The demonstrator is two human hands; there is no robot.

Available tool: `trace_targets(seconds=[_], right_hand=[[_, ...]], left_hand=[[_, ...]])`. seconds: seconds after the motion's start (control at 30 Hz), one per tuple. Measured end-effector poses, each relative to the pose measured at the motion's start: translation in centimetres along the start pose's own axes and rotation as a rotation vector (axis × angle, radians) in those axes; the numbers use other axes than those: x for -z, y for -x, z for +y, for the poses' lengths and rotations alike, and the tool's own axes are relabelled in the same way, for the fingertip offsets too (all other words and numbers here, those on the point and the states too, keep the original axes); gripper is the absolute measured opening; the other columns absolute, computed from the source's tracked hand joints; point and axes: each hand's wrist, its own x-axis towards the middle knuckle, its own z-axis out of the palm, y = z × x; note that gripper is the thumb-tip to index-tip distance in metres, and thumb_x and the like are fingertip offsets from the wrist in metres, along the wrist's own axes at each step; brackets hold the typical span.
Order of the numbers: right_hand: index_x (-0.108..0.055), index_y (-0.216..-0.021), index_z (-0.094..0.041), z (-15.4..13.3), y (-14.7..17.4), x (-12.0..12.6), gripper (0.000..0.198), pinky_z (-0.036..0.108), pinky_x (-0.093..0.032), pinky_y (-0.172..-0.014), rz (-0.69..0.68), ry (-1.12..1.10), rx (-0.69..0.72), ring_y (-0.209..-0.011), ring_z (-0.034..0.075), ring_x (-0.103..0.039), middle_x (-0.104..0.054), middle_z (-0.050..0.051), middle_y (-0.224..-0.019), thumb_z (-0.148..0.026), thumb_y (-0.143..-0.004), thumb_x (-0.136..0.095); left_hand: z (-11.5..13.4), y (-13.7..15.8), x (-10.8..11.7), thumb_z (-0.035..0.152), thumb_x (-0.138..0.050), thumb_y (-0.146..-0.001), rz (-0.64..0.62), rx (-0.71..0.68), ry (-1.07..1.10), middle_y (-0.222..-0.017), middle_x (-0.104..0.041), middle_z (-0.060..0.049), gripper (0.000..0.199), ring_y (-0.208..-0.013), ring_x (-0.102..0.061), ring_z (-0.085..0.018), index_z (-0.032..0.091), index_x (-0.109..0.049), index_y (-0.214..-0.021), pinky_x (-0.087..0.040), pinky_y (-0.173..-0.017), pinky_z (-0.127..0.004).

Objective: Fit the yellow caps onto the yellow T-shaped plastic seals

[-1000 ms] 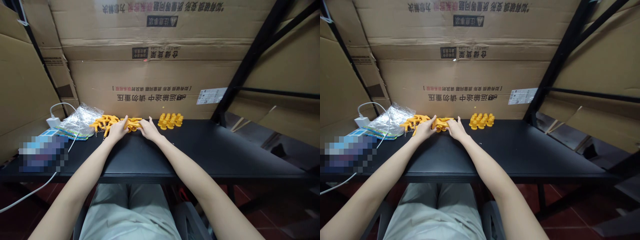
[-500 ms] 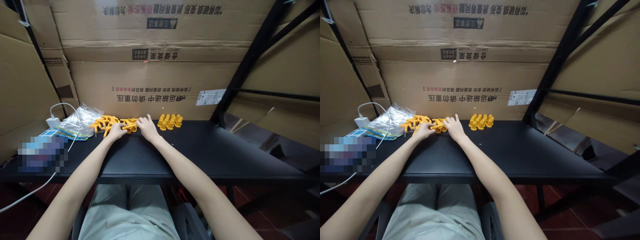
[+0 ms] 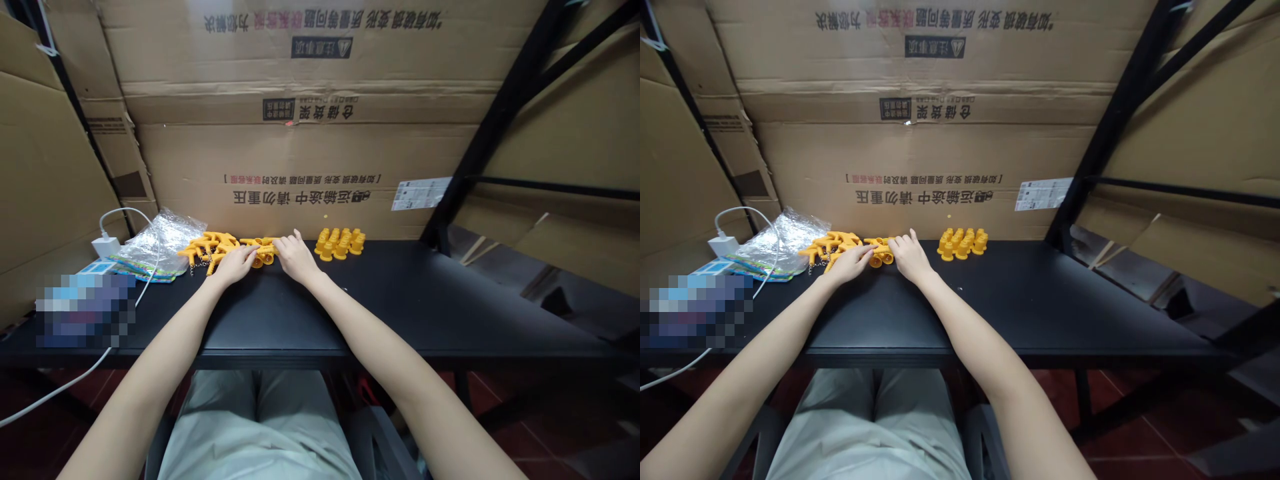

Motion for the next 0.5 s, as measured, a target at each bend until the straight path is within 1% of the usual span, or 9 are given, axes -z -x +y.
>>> trace_targets(seconds=[0.13, 0.23, 0.33, 0.43, 0.5], right_hand=[[-0.058, -0.108, -0.013, -0.1, 0.1, 0.3, 0.024, 0.049, -0.022, -0.109, -0.010, -0.001, 0.046, -0.092, 0.026, -0.050, -0.061, 0.012, -0.096, -0.018, -0.092, -0.040], [-0.056, -0.115, -0.011, -0.4, 0.1, 0.4, 0.030, 0.053, -0.021, -0.109, 0.001, -0.029, 0.053, -0.095, 0.027, -0.050, -0.060, 0.014, -0.102, -0.025, -0.094, -0.039], [-0.054, -0.120, -0.011, -0.7, 0.0, 0.4, 0.032, 0.055, -0.018, -0.110, -0.005, -0.056, 0.040, -0.098, 0.027, -0.050, -0.059, 0.015, -0.106, -0.024, -0.095, -0.038], [-0.056, -0.114, -0.013, -0.6, -0.1, 0.2, 0.027, 0.057, -0.016, -0.111, -0.020, -0.047, 0.015, -0.098, 0.026, -0.051, -0.059, 0.014, -0.105, -0.021, -0.095, -0.039], [-0.057, -0.110, -0.015, -0.3, -0.1, 0.1, 0.024, 0.058, -0.016, -0.111, -0.009, -0.033, -0.010, -0.097, 0.026, -0.051, -0.059, 0.013, -0.105, -0.020, -0.094, -0.040]], left_hand=[[-0.2, -0.2, -0.4, 0.029, -0.031, -0.095, -0.016, 0.005, -0.050, -0.117, -0.060, -0.011, 0.042, -0.109, -0.058, -0.020, 0.019, -0.055, -0.128, -0.045, -0.098, -0.035], [-0.2, -0.1, -0.5, 0.028, -0.030, -0.095, -0.011, 0.015, -0.058, -0.112, -0.058, -0.011, 0.040, -0.106, -0.058, -0.020, 0.019, -0.054, -0.126, -0.045, -0.096, -0.036], [0.0, -0.1, -0.1, 0.027, -0.030, -0.095, -0.010, 0.038, -0.071, -0.109, -0.056, -0.010, 0.037, -0.101, -0.058, -0.020, 0.021, -0.055, -0.122, -0.046, -0.094, -0.036], [0.1, 0.0, 0.5, 0.027, -0.031, -0.095, 0.006, 0.078, -0.092, -0.107, -0.055, -0.010, 0.035, -0.097, -0.059, -0.021, 0.022, -0.054, -0.121, -0.047, -0.091, -0.037], [-0.2, 0.0, 0.9, 0.024, -0.032, -0.094, 0.046, 0.113, -0.105, -0.109, -0.054, -0.011, 0.035, -0.096, -0.059, -0.022, 0.022, -0.054, -0.121, -0.047, -0.089, -0.038]])
